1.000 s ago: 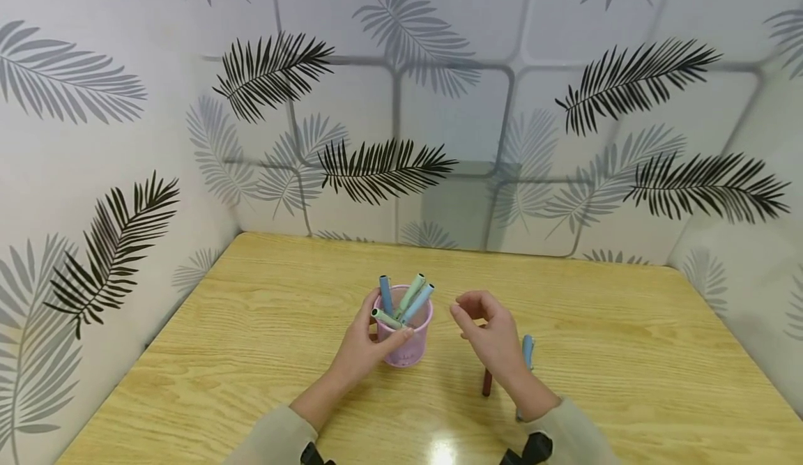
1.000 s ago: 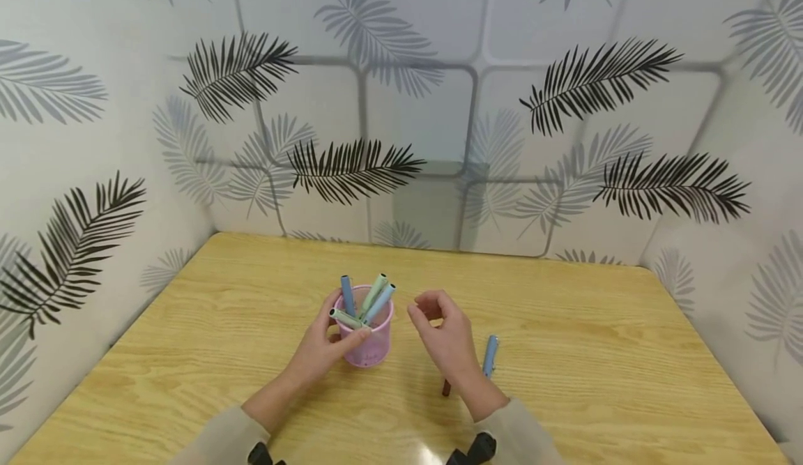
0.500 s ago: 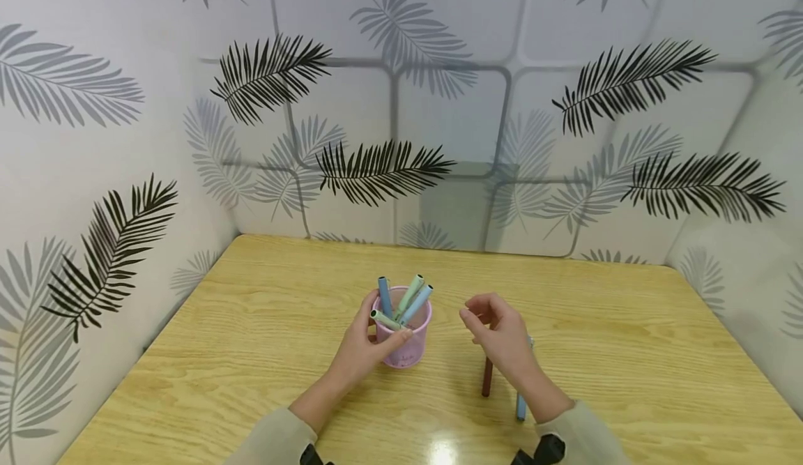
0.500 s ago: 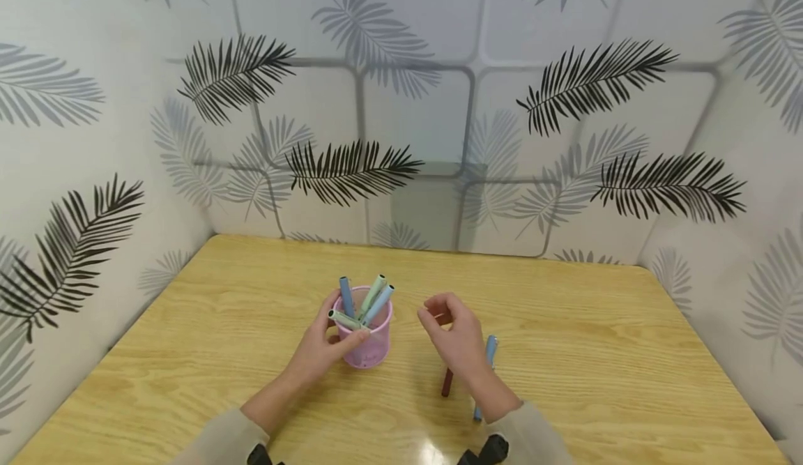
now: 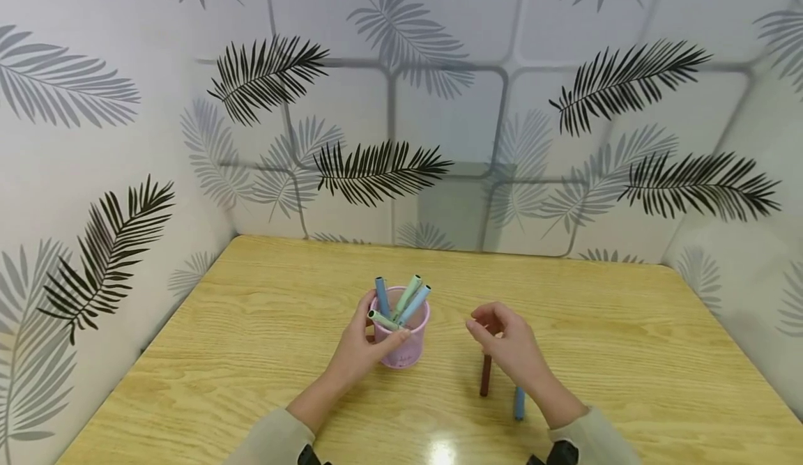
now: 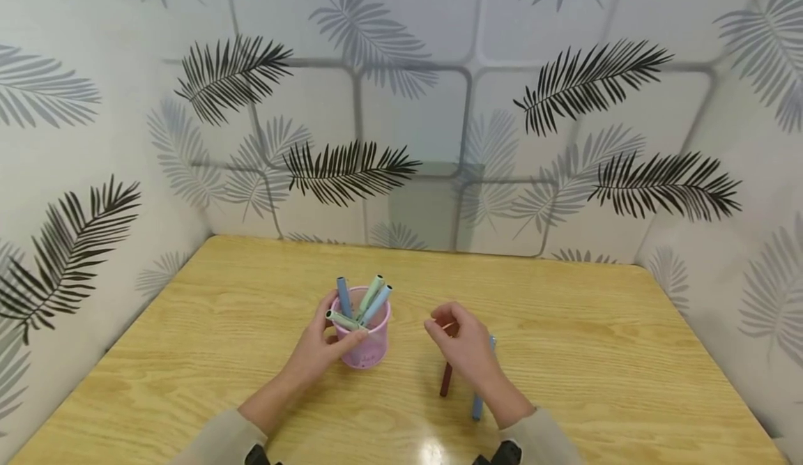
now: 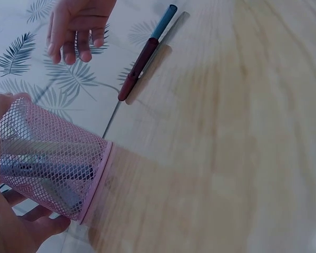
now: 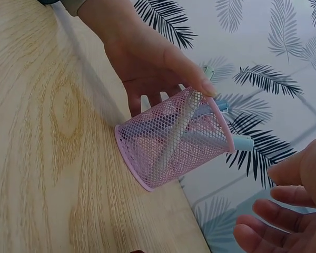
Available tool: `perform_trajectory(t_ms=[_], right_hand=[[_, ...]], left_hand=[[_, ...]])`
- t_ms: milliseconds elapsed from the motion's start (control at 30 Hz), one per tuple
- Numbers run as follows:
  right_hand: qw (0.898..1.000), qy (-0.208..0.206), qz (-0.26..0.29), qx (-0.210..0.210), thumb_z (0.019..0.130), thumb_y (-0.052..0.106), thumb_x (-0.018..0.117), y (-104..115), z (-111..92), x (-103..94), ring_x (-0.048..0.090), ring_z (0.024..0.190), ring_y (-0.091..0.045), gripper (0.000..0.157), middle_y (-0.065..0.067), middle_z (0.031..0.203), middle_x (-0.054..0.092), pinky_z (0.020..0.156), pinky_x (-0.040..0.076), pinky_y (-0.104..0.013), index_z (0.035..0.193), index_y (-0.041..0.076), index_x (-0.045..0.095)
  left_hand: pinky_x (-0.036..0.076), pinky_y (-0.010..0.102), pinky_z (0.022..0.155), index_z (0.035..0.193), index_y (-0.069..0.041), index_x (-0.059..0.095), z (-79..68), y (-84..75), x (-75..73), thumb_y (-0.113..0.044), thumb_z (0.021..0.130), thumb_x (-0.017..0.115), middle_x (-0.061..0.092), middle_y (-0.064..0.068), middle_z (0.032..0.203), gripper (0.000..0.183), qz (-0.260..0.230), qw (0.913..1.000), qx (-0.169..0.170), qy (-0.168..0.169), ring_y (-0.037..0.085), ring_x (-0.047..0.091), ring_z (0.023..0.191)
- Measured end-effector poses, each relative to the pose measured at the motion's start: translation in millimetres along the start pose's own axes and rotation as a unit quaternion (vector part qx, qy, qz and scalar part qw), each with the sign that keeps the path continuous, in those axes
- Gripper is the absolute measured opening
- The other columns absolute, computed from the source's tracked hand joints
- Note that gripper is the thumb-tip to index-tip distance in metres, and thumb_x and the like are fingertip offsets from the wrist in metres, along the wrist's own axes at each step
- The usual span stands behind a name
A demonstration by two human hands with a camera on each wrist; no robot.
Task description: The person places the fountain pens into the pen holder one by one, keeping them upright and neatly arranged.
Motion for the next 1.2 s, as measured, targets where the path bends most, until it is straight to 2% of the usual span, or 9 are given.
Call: perform_trajectory(t_ms=[200, 333, 467, 600, 733, 867, 967, 1200], right_hand=[[1.000, -0.001, -0.008, 0.013, 0.089, 0.024, 0.064, -5, -5, -6.7, 0.057, 0.078, -0.018, 0.025, -0.007, 0.094, 0.060, 0.060, 0.051, -0.028, 0.107, 0.007, 0.060], [1.000, 0.004, -0.013, 0.023, 0.090, 0.024, 0.064, -12, -7, -12.7, 0.057, 0.079, -0.020, 0.027, -0.008, 0.097, 0.060, 0.062, 0.053, -0.031, 0.109, 0.006, 0.059], [0.998, 0.002, -0.052, 0.036, 0.090, 0.025, 0.063, -21, -8, -24.0, 0.058, 0.079, -0.020, 0.028, -0.007, 0.095, 0.059, 0.060, 0.052, -0.031, 0.109, 0.004, 0.059], [0.995, 0.004, -0.087, 0.044, 0.090, 0.026, 0.063, -32, -10, -33.7, 0.057, 0.079, -0.019, 0.030, -0.007, 0.093, 0.058, 0.059, 0.049, -0.029, 0.109, 0.003, 0.059], [0.995, 0.007, -0.093, 0.040, 0.090, 0.024, 0.063, -39, -13, -38.9, 0.057, 0.075, -0.020, 0.029, -0.008, 0.091, 0.058, 0.056, 0.049, -0.030, 0.107, 0.001, 0.059], [0.993, 0.007, -0.100, 0.059, 0.089, 0.021, 0.063, -45, -16, -43.2, 0.057, 0.070, -0.017, 0.029, -0.008, 0.089, 0.058, 0.054, 0.050, -0.030, 0.106, -0.002, 0.058], [0.990, 0.010, -0.119, 0.081, 0.089, 0.020, 0.063, -50, -18, -46.3, 0.058, 0.073, -0.019, 0.030, -0.010, 0.093, 0.058, 0.055, 0.050, -0.030, 0.107, -0.002, 0.057], [0.977, 0.022, -0.193, 0.091, 0.088, 0.024, 0.063, -56, -20, -51.7, 0.057, 0.088, -0.032, 0.038, -0.021, 0.099, 0.058, 0.066, 0.049, -0.040, 0.107, -0.009, 0.054]], left_hand=[[0.047, 0.042, 0.083, 0.147, -0.015, 0.022, -0.5, -1.2, 0.6, -0.022, 0.085, 0.069, 0.045, 0.015, 0.130, 0.078, 0.000, 1.0000, 0.001, 0.003, 0.030, 0.047, 0.108], [0.047, 0.043, 0.083, 0.146, -0.013, 0.022, -1.2, -1.9, 0.4, -0.021, 0.085, 0.069, 0.044, 0.017, 0.130, 0.078, 0.002, 1.0000, 0.004, 0.001, 0.031, 0.047, 0.107], [0.047, 0.043, 0.083, 0.146, -0.013, 0.022, -1.2, -2.2, 1.3, -0.021, 0.085, 0.069, 0.045, 0.013, 0.129, 0.078, 0.003, 1.0000, 0.006, 0.001, 0.031, 0.047, 0.107], [0.047, 0.043, 0.083, 0.146, -0.012, 0.022, -1.1, -2.4, 1.2, -0.020, 0.085, 0.069, 0.045, 0.016, 0.129, 0.077, 0.000, 1.0000, 0.006, 0.001, 0.032, 0.047, 0.107], [0.047, 0.044, 0.084, 0.146, -0.012, 0.022, -0.7, -2.2, 1.0, -0.021, 0.085, 0.069, 0.045, 0.017, 0.130, 0.078, 0.001, 1.0000, 0.007, 0.002, 0.032, 0.047, 0.108], [0.047, 0.043, 0.084, 0.147, -0.013, 0.021, -0.2, -1.3, 1.3, -0.022, 0.085, 0.069, 0.045, 0.014, 0.129, 0.078, 0.003, 1.0000, 0.005, 0.002, 0.031, 0.047, 0.108], [0.047, 0.041, 0.083, 0.147, -0.014, 0.021, -0.2, -0.1, 1.1, -0.023, 0.085, 0.069, 0.044, 0.016, 0.130, 0.079, 0.003, 1.0000, 0.004, 0.001, 0.031, 0.047, 0.108], [0.047, 0.042, 0.083, 0.147, -0.014, 0.021, -1.0, -0.7, 1.1, -0.022, 0.085, 0.069, 0.044, 0.017, 0.130, 0.079, 0.006, 1.0000, 0.005, -0.002, 0.031, 0.048, 0.108]])
Point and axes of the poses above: each hand's wrist, its own z-axis towards the middle knuckle, its own x-axis out of the palm, y = z × x, the point moved 6 cm from there along z, towards the middle knuckle
